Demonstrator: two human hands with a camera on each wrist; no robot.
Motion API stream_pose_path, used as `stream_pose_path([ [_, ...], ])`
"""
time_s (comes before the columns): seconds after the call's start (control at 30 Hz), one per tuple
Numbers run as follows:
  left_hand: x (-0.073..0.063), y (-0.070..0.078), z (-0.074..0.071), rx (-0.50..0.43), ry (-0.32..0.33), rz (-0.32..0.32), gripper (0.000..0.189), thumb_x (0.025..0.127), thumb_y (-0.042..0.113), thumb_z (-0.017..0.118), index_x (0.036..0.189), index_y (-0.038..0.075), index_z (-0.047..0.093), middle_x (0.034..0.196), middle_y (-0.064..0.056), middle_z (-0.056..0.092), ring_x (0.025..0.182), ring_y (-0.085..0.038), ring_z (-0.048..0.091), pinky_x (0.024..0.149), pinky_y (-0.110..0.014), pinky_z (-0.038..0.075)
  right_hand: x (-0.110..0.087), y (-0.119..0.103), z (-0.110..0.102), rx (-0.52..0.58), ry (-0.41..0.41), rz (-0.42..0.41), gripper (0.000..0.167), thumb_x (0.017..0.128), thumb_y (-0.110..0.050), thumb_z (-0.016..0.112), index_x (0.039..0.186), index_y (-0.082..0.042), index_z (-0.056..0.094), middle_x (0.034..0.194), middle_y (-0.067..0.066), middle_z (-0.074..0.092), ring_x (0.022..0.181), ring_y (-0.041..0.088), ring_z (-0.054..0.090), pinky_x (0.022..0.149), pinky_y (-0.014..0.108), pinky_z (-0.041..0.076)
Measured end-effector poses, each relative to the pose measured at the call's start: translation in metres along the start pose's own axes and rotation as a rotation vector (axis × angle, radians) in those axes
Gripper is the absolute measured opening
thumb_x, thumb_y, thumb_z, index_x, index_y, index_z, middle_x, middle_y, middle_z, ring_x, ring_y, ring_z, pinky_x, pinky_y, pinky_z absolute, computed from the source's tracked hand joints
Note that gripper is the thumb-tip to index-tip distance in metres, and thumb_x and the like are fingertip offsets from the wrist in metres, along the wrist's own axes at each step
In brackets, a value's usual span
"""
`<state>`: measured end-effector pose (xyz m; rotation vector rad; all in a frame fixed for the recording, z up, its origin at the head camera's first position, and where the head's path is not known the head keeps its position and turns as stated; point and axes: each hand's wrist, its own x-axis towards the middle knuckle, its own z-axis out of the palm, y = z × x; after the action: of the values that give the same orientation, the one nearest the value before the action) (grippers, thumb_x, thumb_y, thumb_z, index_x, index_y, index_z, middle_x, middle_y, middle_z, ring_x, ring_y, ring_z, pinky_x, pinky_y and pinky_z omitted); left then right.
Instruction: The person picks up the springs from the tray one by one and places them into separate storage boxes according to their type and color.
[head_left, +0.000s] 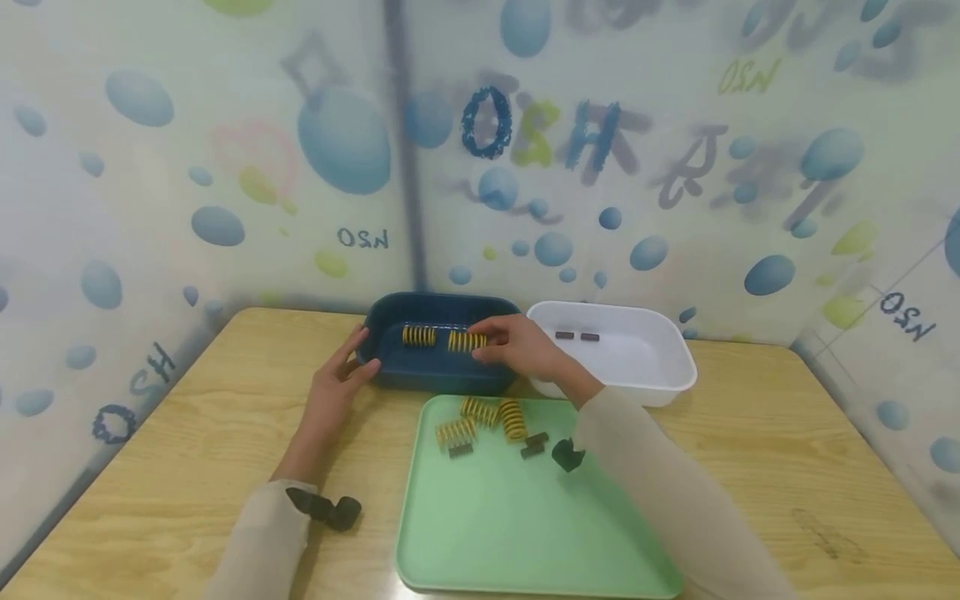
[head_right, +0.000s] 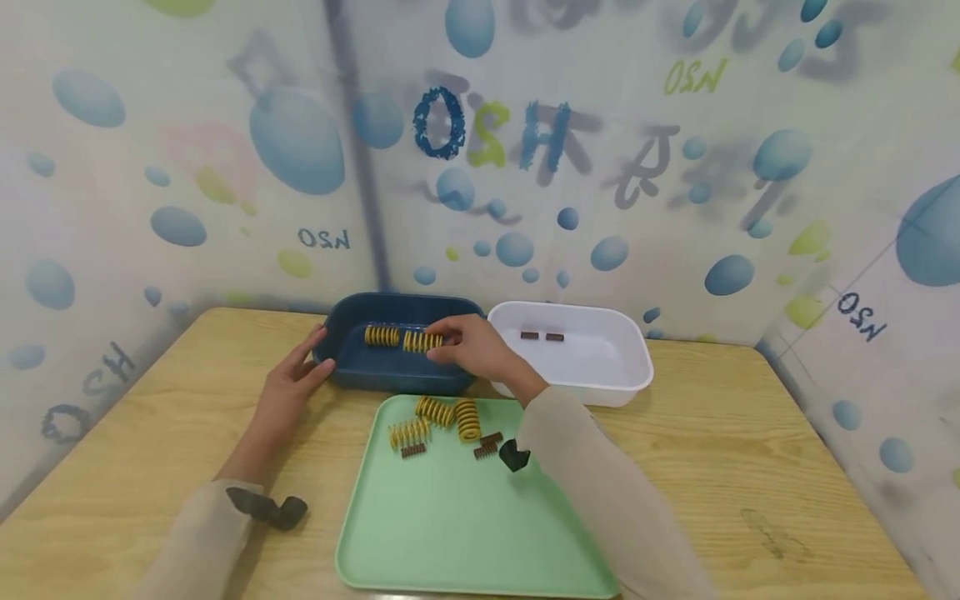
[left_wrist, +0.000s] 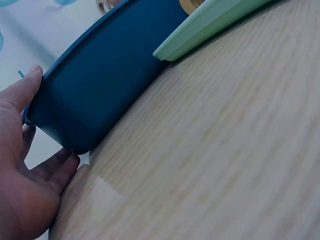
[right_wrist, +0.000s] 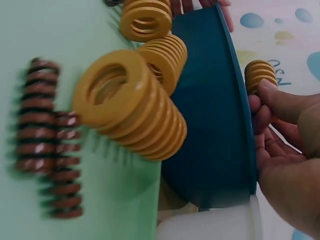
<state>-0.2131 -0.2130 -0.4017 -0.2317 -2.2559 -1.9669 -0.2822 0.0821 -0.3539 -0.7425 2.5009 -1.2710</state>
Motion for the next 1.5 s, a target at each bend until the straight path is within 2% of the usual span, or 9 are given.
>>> stream_pose_path([
  [0.2, 0.0, -0.001, -0.001, 0.013, -0.002, -0.008, 0.059, 0.096, 0.016, 0.06, 0.148, 0.005, 0.034, 0.158, -0.006, 0.018, 0.133, -0.038, 0.033, 0.089, -0.012, 0.042, 0.013, -0.001, 0.001, 0.022, 0.005, 0.042, 0.043, 0.089, -0.02, 0.07, 0.13, -0.011, 0.06, 0.107, 0.001, 0.067, 0.086, 0.019, 0.066, 0.08, 0.034, 0.052],
  [0.43, 0.0, 0.0, -0.001, 0.015, -0.003, -0.012, 0.058, 0.096, 0.016, 0.06, 0.148, 0.006, 0.035, 0.158, -0.005, 0.019, 0.133, -0.037, 0.033, 0.09, -0.013, 0.041, 0.025, -0.002, 0.009, 0.12, -0.015, 0.094, 0.045, 0.089, -0.016, 0.07, 0.131, -0.008, 0.058, 0.116, 0.009, 0.065, 0.089, 0.018, 0.066, 0.083, 0.035, 0.053],
  [0.7, 0.003, -0.001, 0.0, -0.031, 0.0, 0.001, 0.058, 0.095, 0.011, 0.06, 0.147, 0.003, 0.035, 0.158, -0.005, 0.018, 0.132, -0.038, 0.035, 0.088, -0.012, 0.043, 0.038, -0.002, 0.012, 0.076, -0.031, 0.148, 0.042, 0.088, -0.014, 0.071, 0.128, -0.008, 0.061, 0.108, 0.006, 0.066, 0.089, 0.017, 0.065, 0.08, 0.034, 0.053],
  [0.83, 0.005, -0.004, 0.0, -0.043, 0.0, 0.005, 0.058, 0.095, 0.011, 0.06, 0.147, 0.004, 0.035, 0.158, -0.005, 0.018, 0.131, -0.038, 0.035, 0.088, -0.012, 0.043, 0.044, -0.002, 0.012, 0.052, -0.047, 0.182, 0.041, 0.088, -0.014, 0.07, 0.127, -0.009, 0.061, 0.115, 0.007, 0.065, 0.09, 0.018, 0.065, 0.079, 0.031, 0.054],
  [0.9, 0.007, -0.012, -0.001, -0.041, -0.001, 0.014, 0.058, 0.095, 0.012, 0.061, 0.147, 0.006, 0.036, 0.158, -0.004, 0.019, 0.131, -0.039, 0.036, 0.088, -0.013, 0.043, 0.047, -0.002, 0.013, 0.059, -0.054, 0.205, 0.041, 0.088, -0.012, 0.07, 0.128, -0.008, 0.061, 0.118, 0.008, 0.063, 0.091, 0.018, 0.065, 0.079, 0.031, 0.054],
  [1.03, 0.007, -0.014, -0.002, -0.032, 0.0, 0.016, 0.058, 0.095, 0.013, 0.061, 0.147, 0.006, 0.036, 0.158, -0.005, 0.019, 0.131, -0.039, 0.036, 0.089, -0.013, 0.043, 0.051, 0.0, 0.016, 0.097, -0.055, 0.248, 0.04, 0.088, -0.01, 0.07, 0.127, -0.008, 0.062, 0.12, 0.009, 0.062, 0.093, 0.019, 0.064, 0.08, 0.031, 0.054],
  [1.13, 0.004, -0.007, -0.001, -0.028, -0.002, 0.005, 0.058, 0.095, 0.012, 0.061, 0.147, 0.005, 0.036, 0.158, -0.005, 0.019, 0.131, -0.037, 0.036, 0.088, -0.013, 0.043, 0.055, 0.002, 0.018, 0.116, -0.057, 0.269, 0.039, 0.087, -0.008, 0.07, 0.125, -0.008, 0.063, 0.119, 0.009, 0.062, 0.094, 0.02, 0.065, 0.079, 0.03, 0.054],
  [1.5, 0.004, -0.006, -0.001, -0.029, -0.001, 0.011, 0.058, 0.095, 0.011, 0.06, 0.147, 0.003, 0.035, 0.158, -0.006, 0.019, 0.132, -0.039, 0.035, 0.09, -0.013, 0.043, 0.061, 0.006, 0.023, 0.103, -0.072, 0.298, 0.035, 0.087, -0.007, 0.07, 0.121, -0.005, 0.065, 0.113, 0.01, 0.066, 0.091, 0.019, 0.065, 0.076, 0.028, 0.054],
])
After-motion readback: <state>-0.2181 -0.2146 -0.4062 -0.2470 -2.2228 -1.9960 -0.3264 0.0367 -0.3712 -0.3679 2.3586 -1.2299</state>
